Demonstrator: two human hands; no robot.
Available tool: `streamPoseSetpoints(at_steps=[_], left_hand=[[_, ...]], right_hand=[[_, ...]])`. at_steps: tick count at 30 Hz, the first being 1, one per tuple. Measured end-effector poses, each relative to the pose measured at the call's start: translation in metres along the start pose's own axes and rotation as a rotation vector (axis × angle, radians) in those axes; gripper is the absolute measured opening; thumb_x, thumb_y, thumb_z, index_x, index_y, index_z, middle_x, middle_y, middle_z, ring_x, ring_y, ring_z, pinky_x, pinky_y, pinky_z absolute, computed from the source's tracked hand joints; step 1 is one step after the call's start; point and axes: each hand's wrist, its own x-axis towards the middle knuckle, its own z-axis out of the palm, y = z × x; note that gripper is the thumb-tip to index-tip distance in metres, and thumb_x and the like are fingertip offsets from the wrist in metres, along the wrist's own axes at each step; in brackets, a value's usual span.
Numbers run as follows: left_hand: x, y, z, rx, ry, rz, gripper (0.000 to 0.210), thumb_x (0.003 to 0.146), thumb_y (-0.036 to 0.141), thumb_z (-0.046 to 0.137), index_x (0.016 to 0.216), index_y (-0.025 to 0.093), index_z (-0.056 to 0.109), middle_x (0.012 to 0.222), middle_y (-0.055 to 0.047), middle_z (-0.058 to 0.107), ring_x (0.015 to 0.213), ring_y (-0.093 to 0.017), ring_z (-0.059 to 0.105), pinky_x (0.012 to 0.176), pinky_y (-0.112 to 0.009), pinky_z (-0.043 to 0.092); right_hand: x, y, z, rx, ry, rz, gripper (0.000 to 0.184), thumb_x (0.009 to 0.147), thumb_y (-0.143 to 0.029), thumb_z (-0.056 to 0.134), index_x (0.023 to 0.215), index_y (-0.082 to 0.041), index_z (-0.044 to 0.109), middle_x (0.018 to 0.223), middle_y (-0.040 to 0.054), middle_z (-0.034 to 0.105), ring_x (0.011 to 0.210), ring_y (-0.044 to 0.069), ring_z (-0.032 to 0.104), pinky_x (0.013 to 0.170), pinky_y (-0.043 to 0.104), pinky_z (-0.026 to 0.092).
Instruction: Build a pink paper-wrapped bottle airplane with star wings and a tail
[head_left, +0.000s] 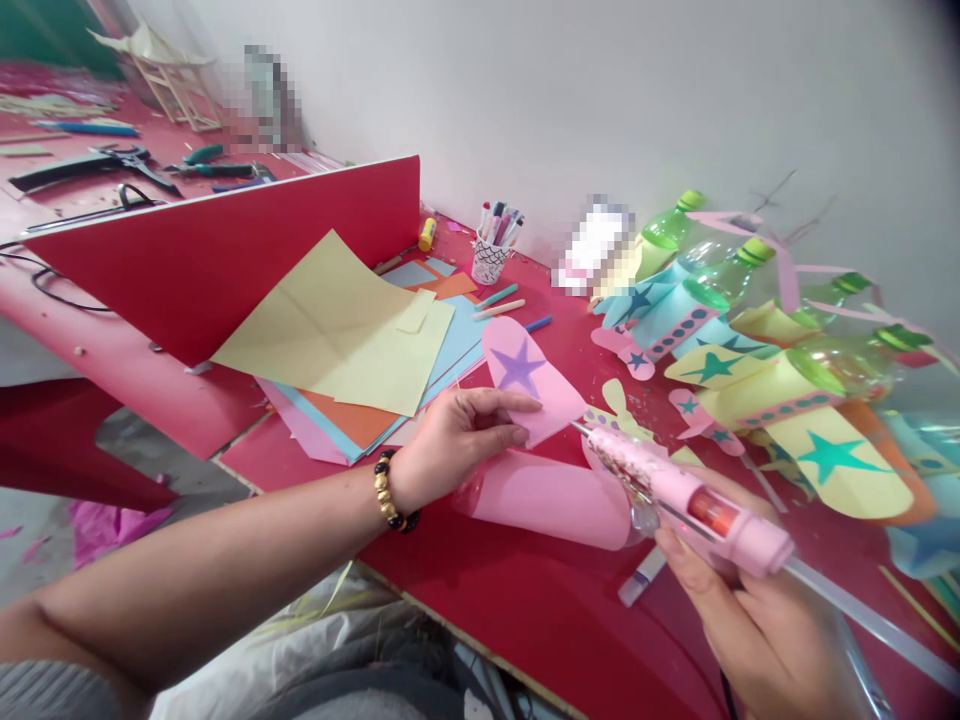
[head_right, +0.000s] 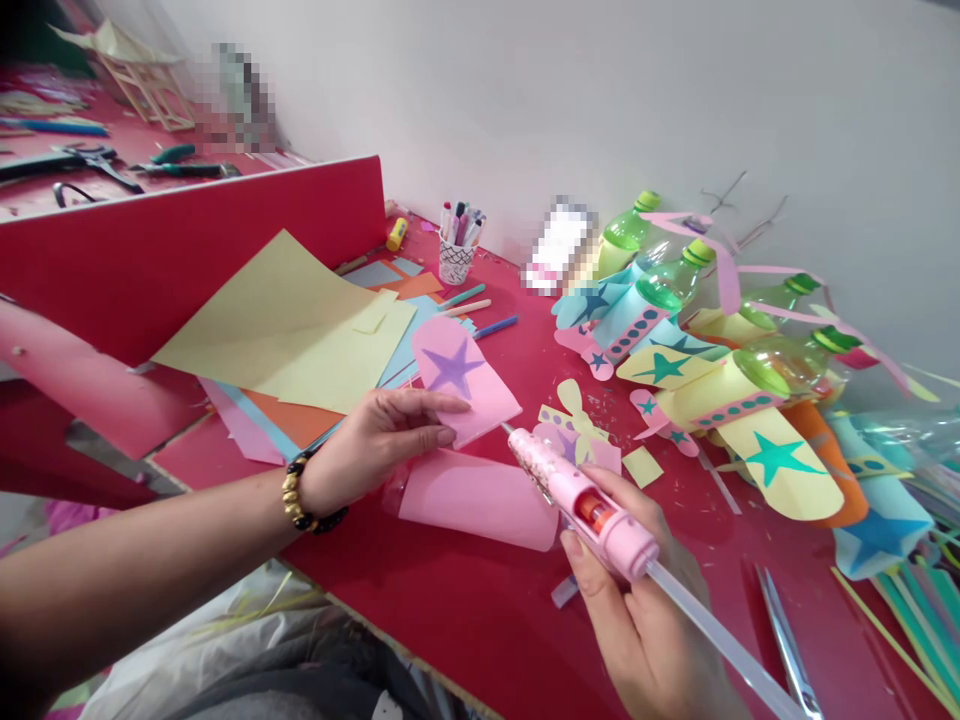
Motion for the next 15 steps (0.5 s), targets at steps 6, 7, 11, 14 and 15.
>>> streamPoseSetpoints(at_steps=[6, 7, 11, 14, 15], left_hand=[[0.000, 0.002, 0.001, -0.021, 0.001, -0.005, 0.024, 0.080, 0.019, 0.072, 0.104, 0.015, 0.072, 0.076, -0.002, 0.071, 0.068, -0.010, 0.064, 0.062, -0.019, 0.051], [0.000, 0.002, 0.001, -0.030, 0.002, -0.006, 0.024, 0.080, 0.019, 0.072, 0.104, 0.015, 0.072, 0.077, -0.002, 0.071, 0.069, -0.010, 0.064, 0.063, -0.019, 0.051], [0.000, 0.003, 0.001, -0.075, 0.008, -0.010, 0.023, 0.079, 0.017, 0.072, 0.102, 0.014, 0.072, 0.077, -0.002, 0.071, 0.071, -0.011, 0.066, 0.066, -0.020, 0.053], [0.000, 0.003, 0.002, -0.090, 0.006, -0.018, 0.024, 0.079, 0.017, 0.072, 0.103, 0.014, 0.072, 0.077, -0.003, 0.072, 0.071, -0.012, 0.067, 0.069, -0.022, 0.055], [0.000, 0.003, 0.002, -0.095, 0.003, -0.024, 0.024, 0.079, 0.017, 0.072, 0.103, 0.014, 0.071, 0.077, -0.003, 0.072, 0.071, -0.012, 0.067, 0.069, -0.023, 0.055]], right_hand=[[-0.003, -0.007, 0.005, -0.003, 0.010, -0.065, 0.040, 0.091, -0.032, 0.056, 0.130, -0.024, 0.054, 0.118, 0.0076, 0.065, 0.104, 0.024, 0.065, 0.077, 0.030, 0.056], [-0.003, -0.007, 0.005, -0.008, 0.004, -0.073, 0.040, 0.091, -0.032, 0.055, 0.130, -0.024, 0.054, 0.119, 0.0076, 0.065, 0.105, 0.025, 0.065, 0.082, 0.032, 0.055], [-0.002, -0.009, 0.006, -0.031, -0.039, -0.110, 0.041, 0.091, -0.032, 0.054, 0.132, -0.024, 0.052, 0.121, 0.0085, 0.064, 0.109, 0.026, 0.064, 0.089, 0.037, 0.054], [0.000, -0.013, 0.006, -0.055, -0.050, -0.115, 0.041, 0.091, -0.032, 0.054, 0.131, -0.024, 0.052, 0.118, 0.0088, 0.066, 0.106, 0.027, 0.066, 0.086, 0.036, 0.056], [0.000, -0.014, 0.006, -0.062, -0.052, -0.121, 0.040, 0.091, -0.032, 0.053, 0.130, -0.024, 0.052, 0.117, 0.0088, 0.067, 0.105, 0.027, 0.066, 0.085, 0.036, 0.057]])
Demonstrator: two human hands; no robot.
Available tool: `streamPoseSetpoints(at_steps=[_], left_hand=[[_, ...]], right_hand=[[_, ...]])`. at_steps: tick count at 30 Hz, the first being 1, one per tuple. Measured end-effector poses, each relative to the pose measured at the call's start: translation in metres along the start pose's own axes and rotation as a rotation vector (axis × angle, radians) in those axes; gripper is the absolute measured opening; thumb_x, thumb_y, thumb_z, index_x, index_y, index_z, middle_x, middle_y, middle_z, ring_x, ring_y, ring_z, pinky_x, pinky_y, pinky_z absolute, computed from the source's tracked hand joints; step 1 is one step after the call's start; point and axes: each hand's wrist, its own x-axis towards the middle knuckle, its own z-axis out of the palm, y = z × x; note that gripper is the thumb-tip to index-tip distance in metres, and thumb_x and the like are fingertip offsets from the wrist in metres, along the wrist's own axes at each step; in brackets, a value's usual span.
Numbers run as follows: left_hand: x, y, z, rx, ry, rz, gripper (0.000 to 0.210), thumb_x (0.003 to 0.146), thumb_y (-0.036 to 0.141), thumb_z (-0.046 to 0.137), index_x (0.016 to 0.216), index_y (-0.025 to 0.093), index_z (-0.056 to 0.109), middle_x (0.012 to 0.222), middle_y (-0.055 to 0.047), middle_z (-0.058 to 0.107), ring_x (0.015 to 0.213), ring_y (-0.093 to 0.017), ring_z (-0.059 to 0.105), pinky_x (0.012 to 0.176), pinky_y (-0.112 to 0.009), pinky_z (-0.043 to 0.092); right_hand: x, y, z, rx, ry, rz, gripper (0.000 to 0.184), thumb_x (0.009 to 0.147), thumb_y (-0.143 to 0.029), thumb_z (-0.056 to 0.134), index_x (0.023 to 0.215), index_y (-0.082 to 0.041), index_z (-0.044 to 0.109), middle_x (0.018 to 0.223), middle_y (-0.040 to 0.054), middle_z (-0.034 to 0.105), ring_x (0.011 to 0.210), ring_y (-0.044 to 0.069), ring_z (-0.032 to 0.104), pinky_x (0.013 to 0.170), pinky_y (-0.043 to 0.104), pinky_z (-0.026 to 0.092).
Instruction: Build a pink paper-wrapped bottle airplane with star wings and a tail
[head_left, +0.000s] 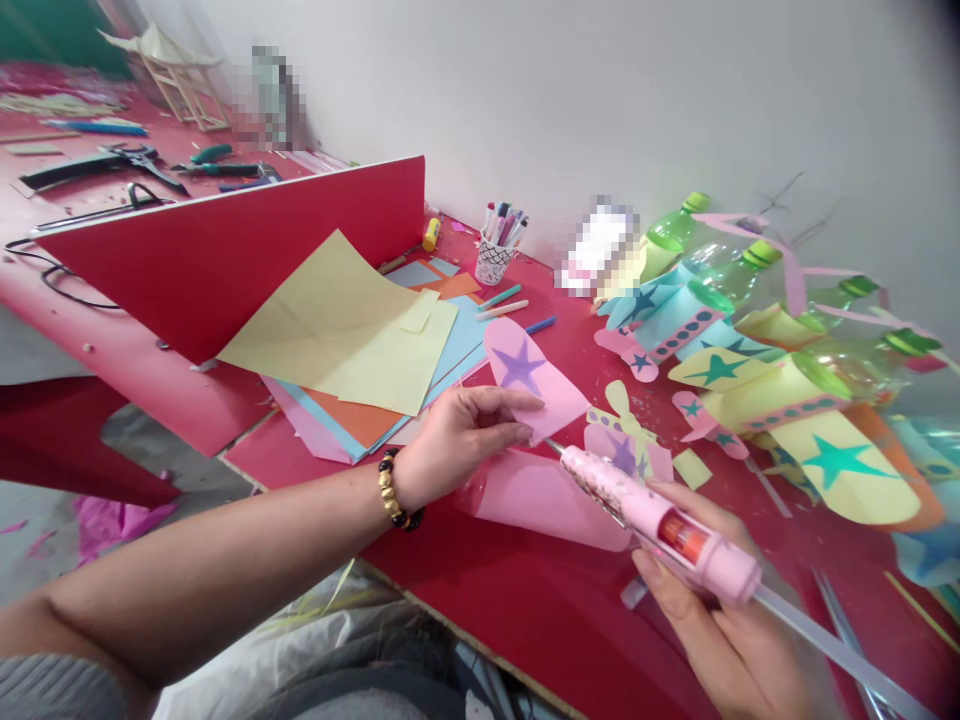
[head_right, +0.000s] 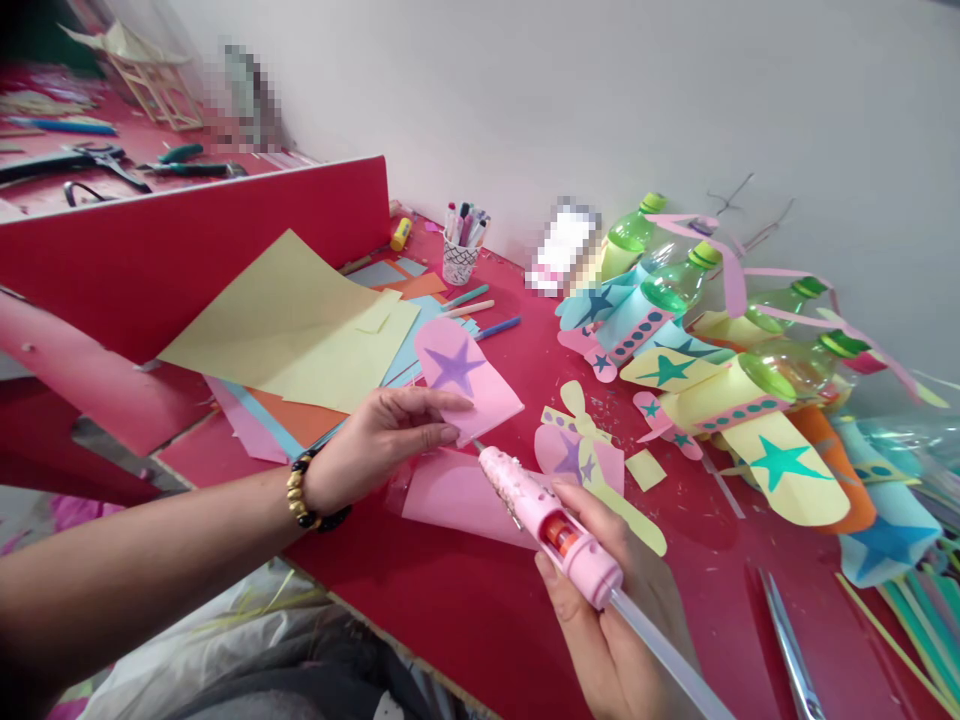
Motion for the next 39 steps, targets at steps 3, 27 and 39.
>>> streamPoseSetpoints(at_steps=[3, 27, 39], left_hand=[[0.0001, 0.0004, 0.0000, 0.003, 0.000, -0.003, 0.024, 0.080, 0.017, 0.072, 0.104, 0.014, 0.071, 0.078, -0.003, 0.072, 0.071, -0.012, 0.066, 0.068, -0.022, 0.054], [-0.0005, 0.0001, 0.0007, 0.086, 0.009, 0.033, 0.025, 0.081, 0.017, 0.070, 0.105, 0.012, 0.072, 0.082, -0.003, 0.072, 0.071, -0.010, 0.064, 0.066, -0.019, 0.053], [-0.0004, -0.0032, -0.0019, 0.116, -0.016, 0.040, 0.024, 0.082, 0.019, 0.070, 0.105, 0.016, 0.073, 0.081, -0.003, 0.072, 0.072, -0.010, 0.065, 0.065, -0.018, 0.052]], right_hand=[[-0.0002, -0.0026, 0.0000, -0.013, -0.009, -0.034, 0.040, 0.091, -0.031, 0.053, 0.130, -0.024, 0.052, 0.115, 0.0090, 0.068, 0.102, 0.026, 0.068, 0.080, 0.034, 0.059], [-0.0013, -0.0029, 0.0010, 0.007, -0.042, -0.053, 0.042, 0.092, -0.029, 0.053, 0.133, -0.025, 0.049, 0.118, 0.0093, 0.067, 0.104, 0.026, 0.067, 0.083, 0.034, 0.058], [-0.0045, 0.0055, 0.0021, 0.109, 0.073, 0.083, 0.042, 0.091, -0.034, 0.054, 0.132, -0.023, 0.053, 0.124, 0.0094, 0.063, 0.108, 0.026, 0.063, 0.083, 0.032, 0.054]])
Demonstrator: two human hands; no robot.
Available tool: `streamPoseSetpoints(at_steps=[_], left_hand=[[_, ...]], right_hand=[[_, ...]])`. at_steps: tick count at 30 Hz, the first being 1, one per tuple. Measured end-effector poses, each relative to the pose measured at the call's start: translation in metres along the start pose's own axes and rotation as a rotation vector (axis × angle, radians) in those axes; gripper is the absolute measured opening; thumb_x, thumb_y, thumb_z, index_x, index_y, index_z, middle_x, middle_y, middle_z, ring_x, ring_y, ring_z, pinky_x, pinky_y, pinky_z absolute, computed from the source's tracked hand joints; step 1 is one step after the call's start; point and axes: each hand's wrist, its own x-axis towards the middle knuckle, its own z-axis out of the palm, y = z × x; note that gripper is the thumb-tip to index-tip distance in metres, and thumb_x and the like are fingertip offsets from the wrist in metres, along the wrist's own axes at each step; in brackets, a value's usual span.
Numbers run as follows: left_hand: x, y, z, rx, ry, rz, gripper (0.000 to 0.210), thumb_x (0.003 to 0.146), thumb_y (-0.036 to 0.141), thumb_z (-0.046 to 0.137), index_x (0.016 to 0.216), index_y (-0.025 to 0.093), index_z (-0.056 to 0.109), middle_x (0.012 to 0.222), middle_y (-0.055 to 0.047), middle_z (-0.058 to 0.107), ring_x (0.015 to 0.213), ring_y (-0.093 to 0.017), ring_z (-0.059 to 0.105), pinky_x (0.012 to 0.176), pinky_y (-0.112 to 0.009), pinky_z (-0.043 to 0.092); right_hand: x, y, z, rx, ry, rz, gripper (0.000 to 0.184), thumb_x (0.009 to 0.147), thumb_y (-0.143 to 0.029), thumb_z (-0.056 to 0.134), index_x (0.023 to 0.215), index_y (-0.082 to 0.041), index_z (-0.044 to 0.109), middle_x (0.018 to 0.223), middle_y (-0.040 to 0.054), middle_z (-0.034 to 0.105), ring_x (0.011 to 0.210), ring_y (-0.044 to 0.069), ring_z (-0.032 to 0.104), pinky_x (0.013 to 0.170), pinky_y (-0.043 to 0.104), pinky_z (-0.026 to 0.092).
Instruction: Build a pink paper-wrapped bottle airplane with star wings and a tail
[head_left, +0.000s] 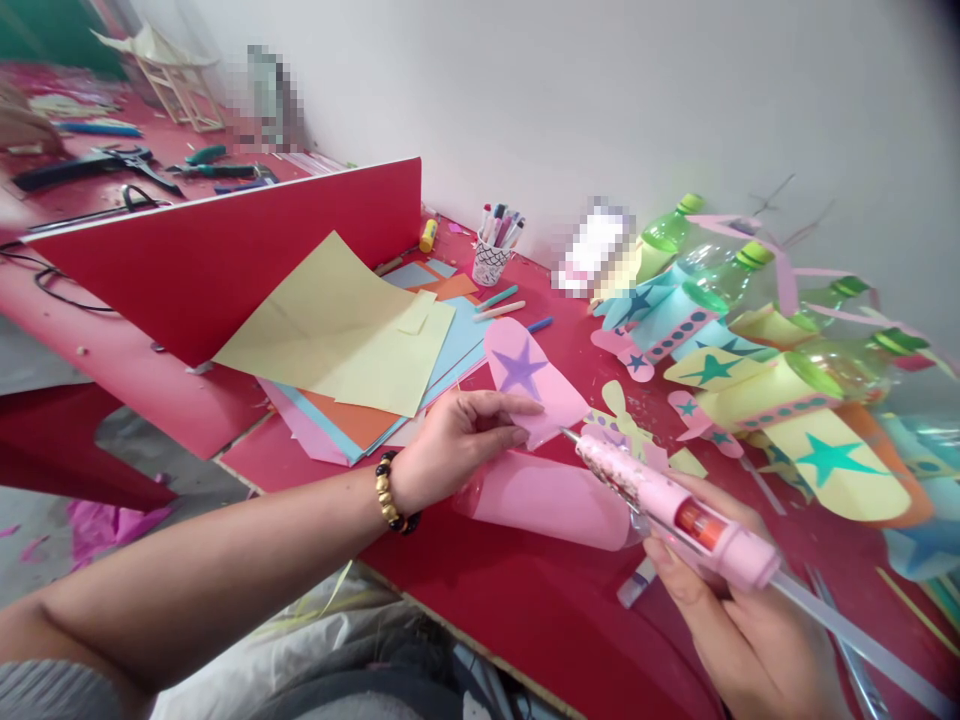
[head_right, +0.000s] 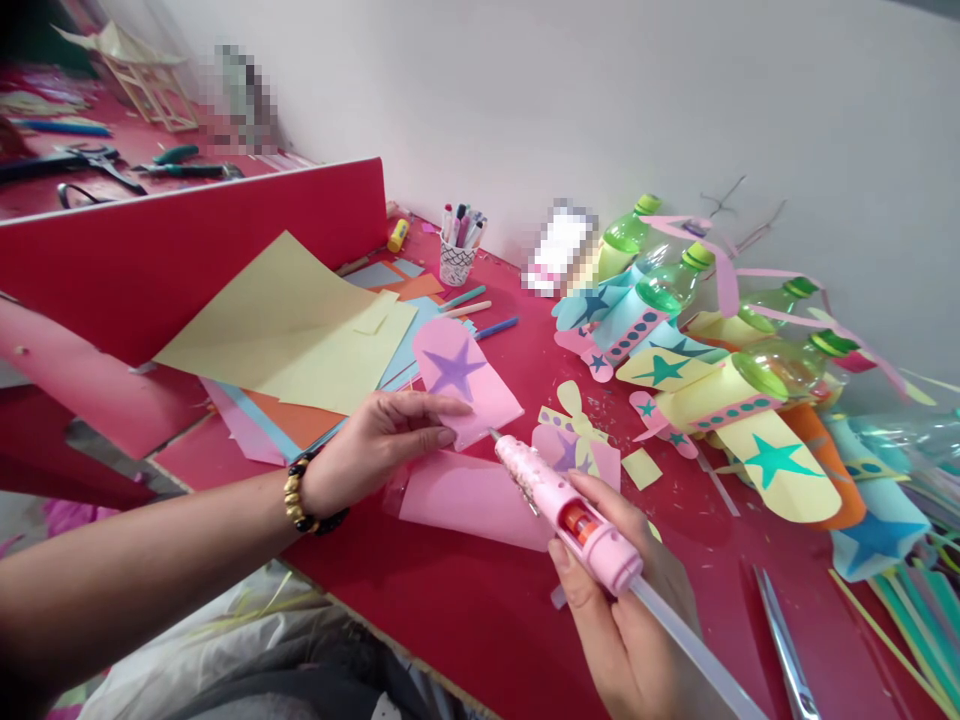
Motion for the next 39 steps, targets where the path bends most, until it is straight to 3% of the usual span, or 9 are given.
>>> streamPoseSetpoints(at_steps=[9, 15, 21, 25, 28, 31, 33, 36, 39], left_hand=[[0.000, 0.001, 0.001, -0.036, -0.003, 0.006, 0.023, 0.081, 0.018, 0.070, 0.104, 0.015, 0.073, 0.077, -0.003, 0.071, 0.069, -0.010, 0.063, 0.061, -0.018, 0.051], [0.000, 0.000, 0.000, -0.016, -0.009, 0.014, 0.023, 0.081, 0.017, 0.070, 0.103, 0.016, 0.073, 0.076, -0.001, 0.069, 0.066, -0.008, 0.061, 0.059, -0.016, 0.049], [0.000, -0.002, -0.001, 0.014, -0.004, 0.013, 0.023, 0.081, 0.020, 0.070, 0.104, 0.018, 0.073, 0.076, 0.000, 0.069, 0.065, -0.007, 0.059, 0.061, -0.016, 0.049], [-0.001, -0.001, -0.001, 0.030, 0.004, -0.001, 0.023, 0.081, 0.021, 0.071, 0.104, 0.019, 0.074, 0.075, 0.000, 0.069, 0.065, -0.007, 0.059, 0.061, -0.016, 0.048], [-0.001, 0.000, -0.001, -0.003, 0.006, -0.037, 0.025, 0.080, 0.022, 0.072, 0.105, 0.018, 0.073, 0.076, -0.001, 0.070, 0.068, -0.009, 0.062, 0.063, -0.017, 0.049], [-0.001, 0.002, -0.002, 0.006, 0.023, -0.052, 0.026, 0.080, 0.024, 0.072, 0.105, 0.018, 0.073, 0.079, -0.002, 0.071, 0.072, -0.011, 0.064, 0.067, -0.018, 0.050], [-0.001, 0.002, -0.002, 0.035, 0.028, -0.045, 0.026, 0.080, 0.025, 0.072, 0.105, 0.018, 0.073, 0.081, -0.003, 0.072, 0.072, -0.011, 0.064, 0.069, -0.019, 0.050], [0.000, 0.002, -0.002, 0.057, 0.023, -0.041, 0.028, 0.080, 0.028, 0.073, 0.106, 0.017, 0.073, 0.085, -0.004, 0.072, 0.076, -0.013, 0.065, 0.071, -0.021, 0.051], [0.000, 0.001, -0.003, 0.067, 0.007, -0.036, 0.031, 0.080, 0.030, 0.073, 0.108, 0.017, 0.072, 0.085, -0.004, 0.072, 0.078, -0.014, 0.066, 0.073, -0.022, 0.051]], right_hand=[[0.003, 0.007, -0.005, -0.018, 0.002, 0.023, 0.043, 0.090, -0.033, 0.056, 0.131, -0.022, 0.054, 0.118, 0.0083, 0.065, 0.107, 0.025, 0.063, 0.080, 0.029, 0.054], [0.006, 0.013, -0.007, 0.003, 0.021, 0.021, 0.041, 0.090, -0.030, 0.057, 0.130, -0.020, 0.055, 0.130, 0.0107, 0.059, 0.121, 0.027, 0.056, 0.094, 0.033, 0.050], [0.011, 0.011, -0.008, 0.040, 0.075, 0.027, 0.038, 0.089, -0.030, 0.058, 0.126, -0.021, 0.057, 0.130, 0.0099, 0.060, 0.123, 0.027, 0.055, 0.091, 0.032, 0.053], [0.015, 0.029, -0.008, 0.144, 0.098, 0.173, 0.031, 0.086, -0.036, 0.063, 0.113, -0.021, 0.066, 0.114, 0.0095, 0.068, 0.106, 0.027, 0.064, 0.087, 0.037, 0.054], [0.023, 0.046, -0.012, 0.363, 0.124, 0.338, 0.028, 0.081, -0.041, 0.069, 0.100, -0.020, 0.069, 0.093, 0.0072, 0.071, 0.088, 0.024, 0.067, 0.074, 0.033, 0.056], [0.031, 0.059, -0.021, 0.589, 0.138, 0.453, 0.027, 0.075, -0.040, 0.074, 0.090, -0.019, 0.069, 0.067, 0.0015, 0.064, 0.061, 0.016, 0.060, 0.052, 0.025, 0.048], [0.032, 0.066, -0.029, 0.672, 0.171, 0.510, 0.026, 0.072, -0.037, 0.076, 0.085, -0.018, 0.066, 0.057, -0.0015, 0.058, 0.051, 0.012, 0.053, 0.046, 0.022, 0.042], [0.027, 0.080, -0.038, 0.668, 0.263, 0.611, 0.031, 0.067, -0.036, 0.079, 0.086, -0.017, 0.064, 0.057, -0.0018, 0.058, 0.050, 0.012, 0.053, 0.047, 0.023, 0.045], [0.016, 0.099, -0.040, 0.463, 0.315, 0.738, 0.041, 0.062, -0.045, 0.078, 0.089, -0.016, 0.065, 0.056, -0.0009, 0.059, 0.050, 0.015, 0.056, 0.048, 0.028, 0.050]])
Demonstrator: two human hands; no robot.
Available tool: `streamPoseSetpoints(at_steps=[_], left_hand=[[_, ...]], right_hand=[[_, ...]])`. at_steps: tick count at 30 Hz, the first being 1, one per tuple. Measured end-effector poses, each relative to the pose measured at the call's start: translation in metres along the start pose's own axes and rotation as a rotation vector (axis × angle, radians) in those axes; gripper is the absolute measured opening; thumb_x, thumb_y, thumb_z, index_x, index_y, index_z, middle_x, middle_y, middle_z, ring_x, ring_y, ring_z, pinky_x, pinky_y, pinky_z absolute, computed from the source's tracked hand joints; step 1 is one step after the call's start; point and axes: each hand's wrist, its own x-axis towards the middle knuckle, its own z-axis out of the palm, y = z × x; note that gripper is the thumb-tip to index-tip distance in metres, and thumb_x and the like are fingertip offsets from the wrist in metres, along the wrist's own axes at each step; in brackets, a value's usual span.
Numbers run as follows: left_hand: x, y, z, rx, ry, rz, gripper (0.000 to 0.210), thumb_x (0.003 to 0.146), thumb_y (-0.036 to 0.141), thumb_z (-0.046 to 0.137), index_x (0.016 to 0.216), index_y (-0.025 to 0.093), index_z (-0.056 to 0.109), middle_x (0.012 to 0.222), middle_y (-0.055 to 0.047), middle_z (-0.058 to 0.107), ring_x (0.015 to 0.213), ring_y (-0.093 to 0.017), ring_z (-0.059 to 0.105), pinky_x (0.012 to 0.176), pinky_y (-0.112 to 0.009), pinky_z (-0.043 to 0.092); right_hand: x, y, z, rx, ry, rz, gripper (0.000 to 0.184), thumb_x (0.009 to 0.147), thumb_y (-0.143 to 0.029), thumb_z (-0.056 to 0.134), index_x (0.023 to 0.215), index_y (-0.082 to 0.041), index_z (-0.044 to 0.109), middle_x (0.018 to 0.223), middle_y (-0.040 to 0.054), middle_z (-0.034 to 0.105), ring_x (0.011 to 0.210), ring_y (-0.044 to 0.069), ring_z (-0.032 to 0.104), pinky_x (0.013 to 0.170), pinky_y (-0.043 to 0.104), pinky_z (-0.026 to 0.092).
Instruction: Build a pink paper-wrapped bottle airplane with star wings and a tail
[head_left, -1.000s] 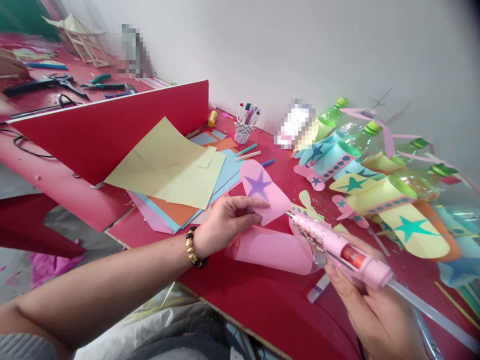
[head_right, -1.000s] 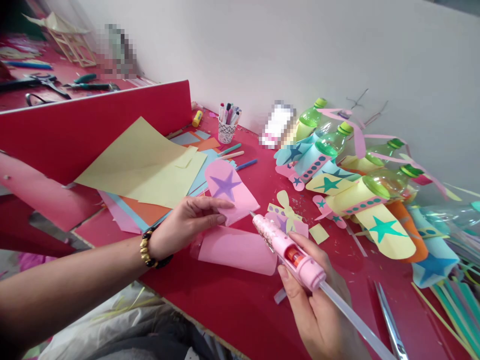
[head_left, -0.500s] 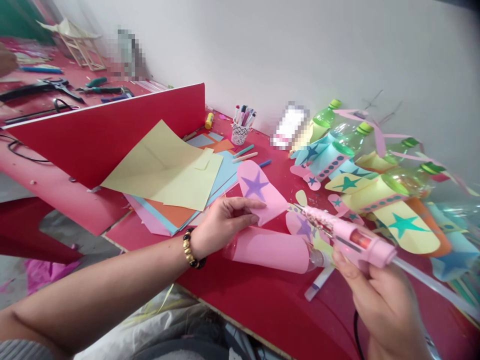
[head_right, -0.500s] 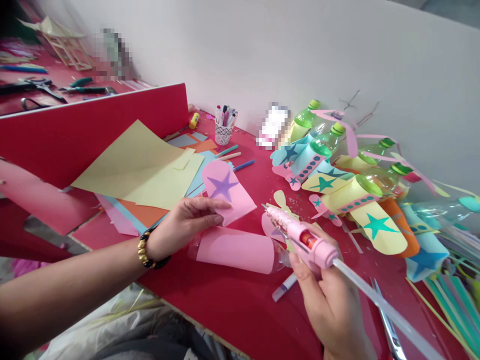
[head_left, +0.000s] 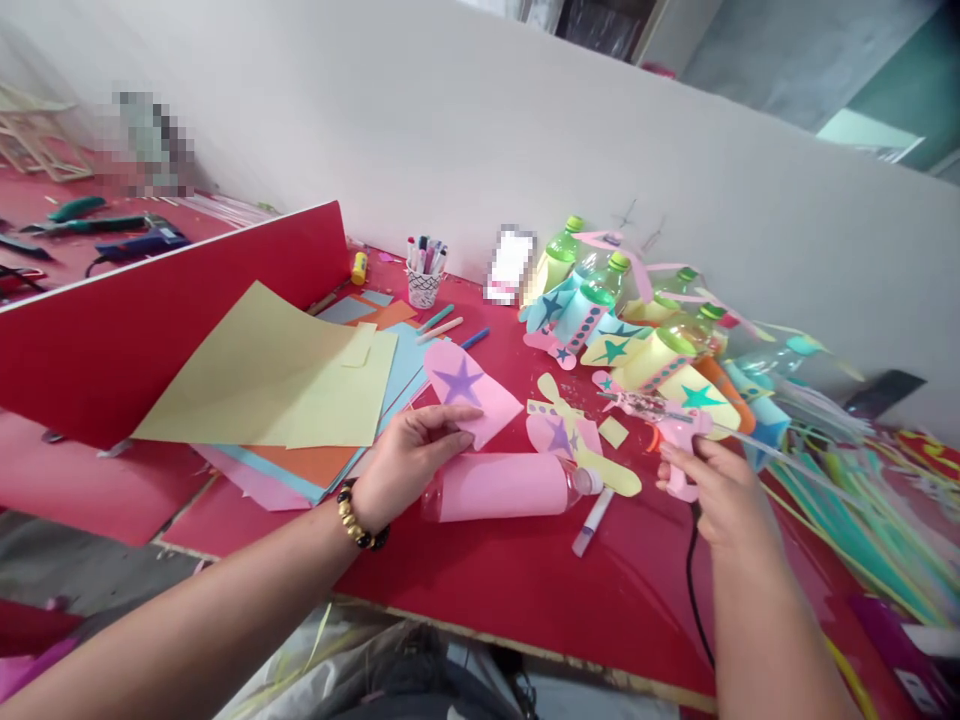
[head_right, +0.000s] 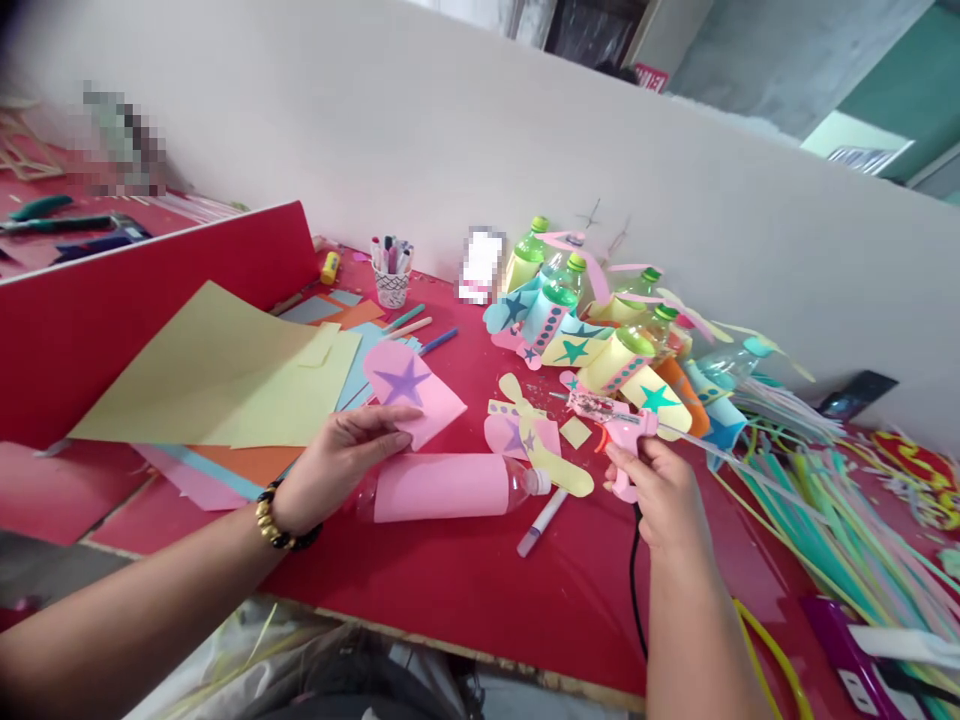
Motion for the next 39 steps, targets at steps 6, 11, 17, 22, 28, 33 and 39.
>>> streamPoseSetpoints(at_steps=[6, 11, 17, 22, 28, 33, 39], left_hand=[[0.000, -0.001, -0.001, 0.020, -0.008, 0.012, 0.031, 0.080, 0.031, 0.073, 0.109, 0.018, 0.072, 0.083, -0.002, 0.072, 0.077, -0.013, 0.066, 0.072, -0.022, 0.050], [0.000, -0.001, -0.001, 0.006, -0.025, -0.009, 0.032, 0.080, 0.031, 0.073, 0.108, 0.016, 0.071, 0.085, -0.004, 0.073, 0.079, -0.014, 0.067, 0.074, -0.022, 0.051], [-0.001, 0.000, -0.001, 0.013, -0.026, -0.010, 0.031, 0.079, 0.030, 0.073, 0.107, 0.017, 0.072, 0.082, -0.004, 0.073, 0.077, -0.014, 0.067, 0.071, -0.022, 0.051], [0.002, 0.002, 0.000, 0.032, -0.080, -0.015, 0.036, 0.079, 0.032, 0.073, 0.110, 0.015, 0.071, 0.078, -0.004, 0.071, 0.070, -0.013, 0.065, 0.066, -0.022, 0.051], [0.013, 0.009, 0.004, 0.212, -0.162, 0.044, 0.033, 0.081, 0.030, 0.069, 0.111, 0.016, 0.071, 0.085, -0.006, 0.073, 0.075, -0.016, 0.067, 0.068, -0.024, 0.053], [0.034, 0.020, 0.009, 0.396, -0.247, 0.149, 0.027, 0.082, 0.024, 0.065, 0.107, 0.019, 0.074, 0.095, -0.004, 0.075, 0.080, -0.016, 0.069, 0.075, -0.024, 0.055], [0.059, 0.017, 0.016, 0.511, -0.345, 0.249, 0.028, 0.082, 0.020, 0.063, 0.108, 0.019, 0.073, 0.101, -0.004, 0.075, 0.074, -0.014, 0.069, 0.071, -0.022, 0.056]], right_hand=[[0.013, 0.030, -0.011, -0.306, 0.123, -0.005, 0.036, 0.064, -0.050, 0.070, 0.071, -0.016, 0.066, 0.045, -0.0018, 0.054, 0.044, 0.016, 0.054, 0.044, 0.027, 0.043], [0.027, 0.034, -0.013, -0.513, 0.124, 0.005, 0.031, 0.066, -0.048, 0.067, 0.057, -0.019, 0.064, 0.042, 0.0009, 0.054, 0.044, 0.018, 0.055, 0.046, 0.029, 0.039], [0.032, 0.024, -0.018, -0.720, 0.143, -0.022, 0.020, 0.063, -0.040, 0.068, 0.056, -0.021, 0.067, 0.060, 0.0117, 0.067, 0.067, 0.030, 0.064, 0.059, 0.036, 0.041], [0.012, -0.006, 0.008, -0.641, 0.028, -0.168, 0.038, 0.077, -0.050, 0.059, 0.097, -0.022, 0.074, 0.093, 0.0095, 0.074, 0.085, 0.027, 0.067, 0.067, 0.034, 0.048], [-0.005, -0.036, 0.064, -0.332, -0.406, -0.402, 0.031, 0.084, -0.044, 0.061, 0.099, -0.019, 0.073, 0.102, 0.0082, 0.073, 0.094, 0.024, 0.067, 0.081, 0.035, 0.052], [-0.007, -0.031, 0.062, -0.366, -0.681, -0.405, 0.051, 0.071, -0.047, 0.077, 0.115, -0.023, 0.067, 0.126, 0.0082, 0.065, 0.119, 0.027, 0.058, 0.099, 0.041, 0.046], [-0.005, -0.012, 0.060, -0.209, -0.714, -0.358, 0.055, 0.075, -0.044, 0.077, 0.123, -0.024, 0.059, 0.124, 0.0082, 0.065, 0.117, 0.025, 0.060, 0.100, 0.042, 0.048]])
